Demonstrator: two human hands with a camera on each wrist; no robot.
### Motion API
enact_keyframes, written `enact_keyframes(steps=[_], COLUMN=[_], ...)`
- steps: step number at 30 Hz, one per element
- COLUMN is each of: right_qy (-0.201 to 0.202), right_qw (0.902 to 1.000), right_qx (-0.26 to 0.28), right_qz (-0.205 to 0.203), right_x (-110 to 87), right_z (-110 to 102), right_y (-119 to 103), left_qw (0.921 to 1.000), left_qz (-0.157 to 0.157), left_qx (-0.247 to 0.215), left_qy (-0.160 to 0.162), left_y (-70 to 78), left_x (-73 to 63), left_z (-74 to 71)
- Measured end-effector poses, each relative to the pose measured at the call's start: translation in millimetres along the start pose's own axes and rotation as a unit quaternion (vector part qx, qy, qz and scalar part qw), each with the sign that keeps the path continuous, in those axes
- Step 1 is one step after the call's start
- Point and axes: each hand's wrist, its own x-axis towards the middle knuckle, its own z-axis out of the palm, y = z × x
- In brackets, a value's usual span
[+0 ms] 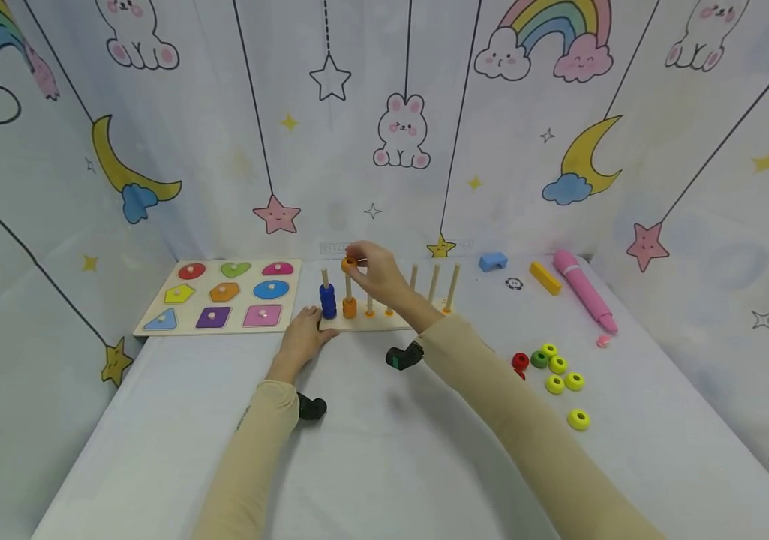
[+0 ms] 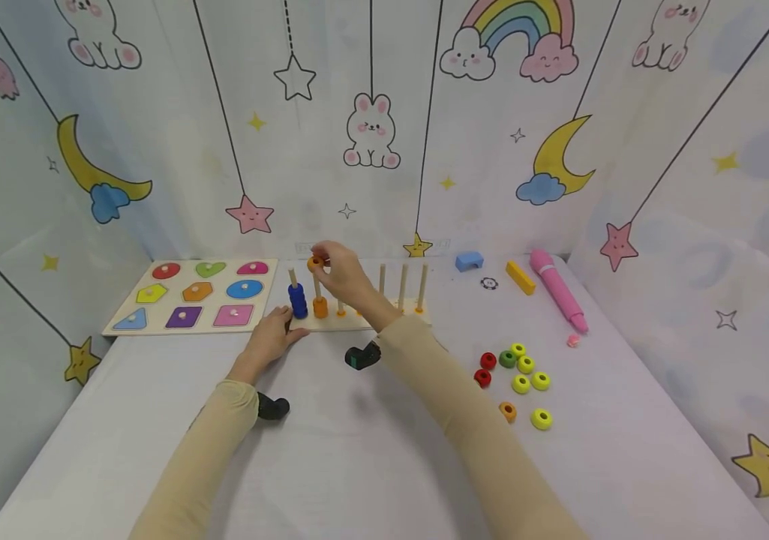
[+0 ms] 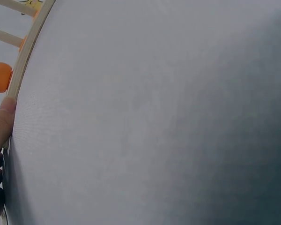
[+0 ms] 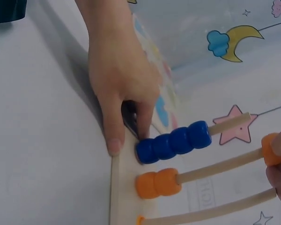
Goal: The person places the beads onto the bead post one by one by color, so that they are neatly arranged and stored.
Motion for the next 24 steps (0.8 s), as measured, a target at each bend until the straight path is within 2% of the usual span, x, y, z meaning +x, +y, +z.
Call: enact_keyframes(steps=[6, 12, 17, 24], right_qy=[-0.012, 0.036, 0.057, 0.054], right_qw=[0.9998, 0.9988, 0.997, 0.9973], right_qx=[-0.015, -0.022, 0.017, 0.042], right_qz=[0.002, -0.024, -0.049, -0.028], right_x=[2.1, -7.6, -26.2, -65.8], right_z=[1, -5, -15, -31], right_y=[-1, 1, 5, 23], left_qw=[1.0, 0.9999, 0.9999, 0.9999], left_qz=[-0.002, 0.014, 0.014, 0.014], left_qx=[-0.002, 0.001, 0.002, 0.008], left_qy=[-0.003, 0.005, 0.001, -0.001], left_y=[0.2, 0.5, 1.1, -2.0], left_x=[0.0, 1.7, 3.1, 3.6], left_z=[-0.4, -0.1, 0.0, -0.3])
